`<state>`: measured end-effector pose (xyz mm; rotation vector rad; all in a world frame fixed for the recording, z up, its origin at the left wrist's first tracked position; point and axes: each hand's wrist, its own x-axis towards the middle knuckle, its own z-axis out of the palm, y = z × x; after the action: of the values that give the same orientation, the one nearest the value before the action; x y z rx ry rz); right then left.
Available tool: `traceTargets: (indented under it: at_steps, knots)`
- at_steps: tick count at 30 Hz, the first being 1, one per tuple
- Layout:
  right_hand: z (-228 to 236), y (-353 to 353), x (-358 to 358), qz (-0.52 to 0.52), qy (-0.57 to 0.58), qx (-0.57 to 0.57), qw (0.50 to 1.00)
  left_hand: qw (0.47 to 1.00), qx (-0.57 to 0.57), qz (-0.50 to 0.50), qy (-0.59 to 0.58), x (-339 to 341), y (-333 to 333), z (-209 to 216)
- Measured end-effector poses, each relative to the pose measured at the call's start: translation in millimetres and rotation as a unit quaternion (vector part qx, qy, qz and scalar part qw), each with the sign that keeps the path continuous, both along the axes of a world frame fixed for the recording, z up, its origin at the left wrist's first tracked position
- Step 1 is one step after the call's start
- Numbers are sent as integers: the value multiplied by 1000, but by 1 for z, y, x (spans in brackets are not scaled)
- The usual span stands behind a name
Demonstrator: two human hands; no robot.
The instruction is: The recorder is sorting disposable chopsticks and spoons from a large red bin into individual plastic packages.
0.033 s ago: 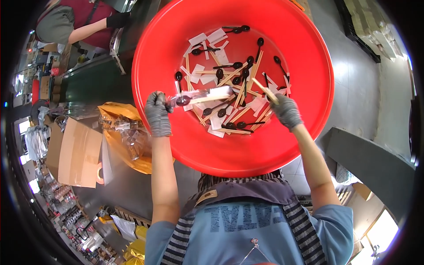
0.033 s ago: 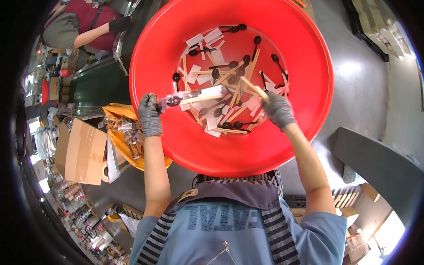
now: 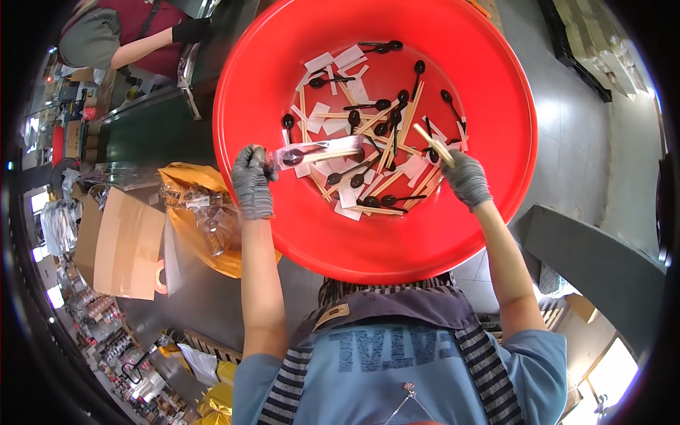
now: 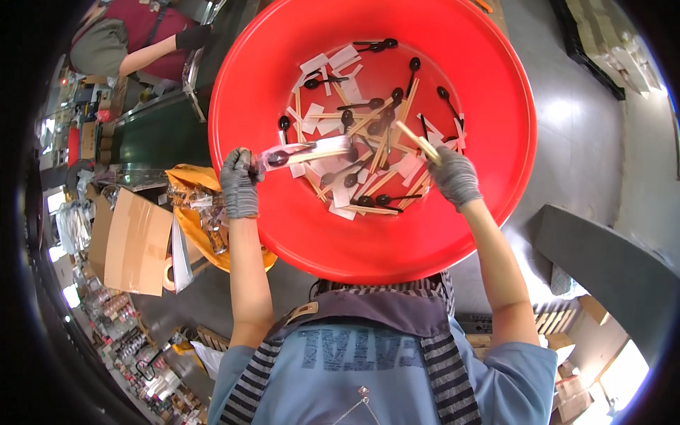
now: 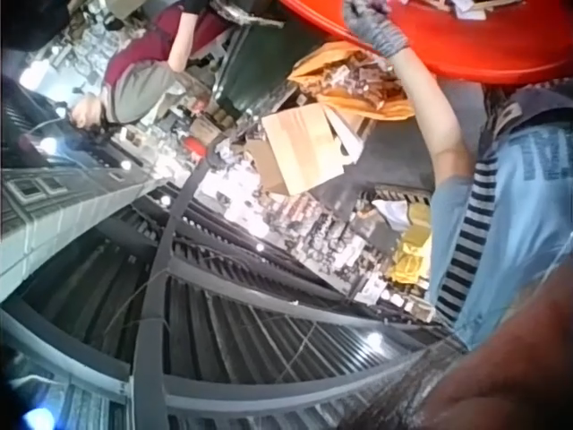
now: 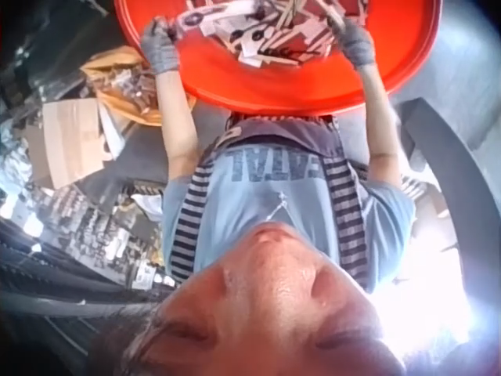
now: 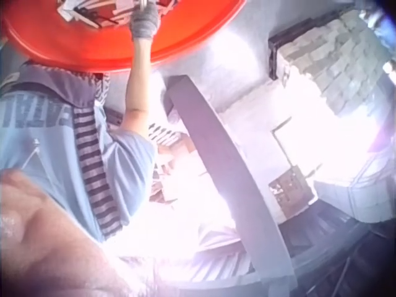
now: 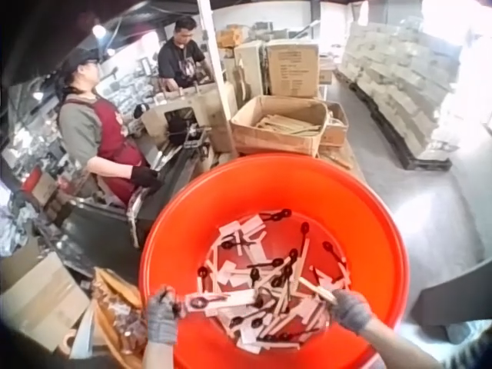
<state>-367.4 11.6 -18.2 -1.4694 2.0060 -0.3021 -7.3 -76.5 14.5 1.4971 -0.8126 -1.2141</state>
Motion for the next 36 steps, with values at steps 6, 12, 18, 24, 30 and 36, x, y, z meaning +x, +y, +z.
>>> traceTargets:
  at_steps: [6,12,18,24,30,36]
  knots:
    - [2,-4,40,-67,-440,-126,887,965,100,-199,136,-54,10,75]
    - [0,-20,103,149,-594,17,791,937,127,-201,255,-39,-26,68]
    - [2,-8,144,110,-577,227,776,863,175,-48,472,-34,-36,5]
    - [-1,16,163,-260,-748,260,552,966,197,-14,168,-50,-2,-4]
    - [-3,14,168,-293,-699,198,621,909,248,-317,-110,-45,52,4]
    - [9,14,143,-243,-628,219,706,949,172,-224,-137,-36,55,45]
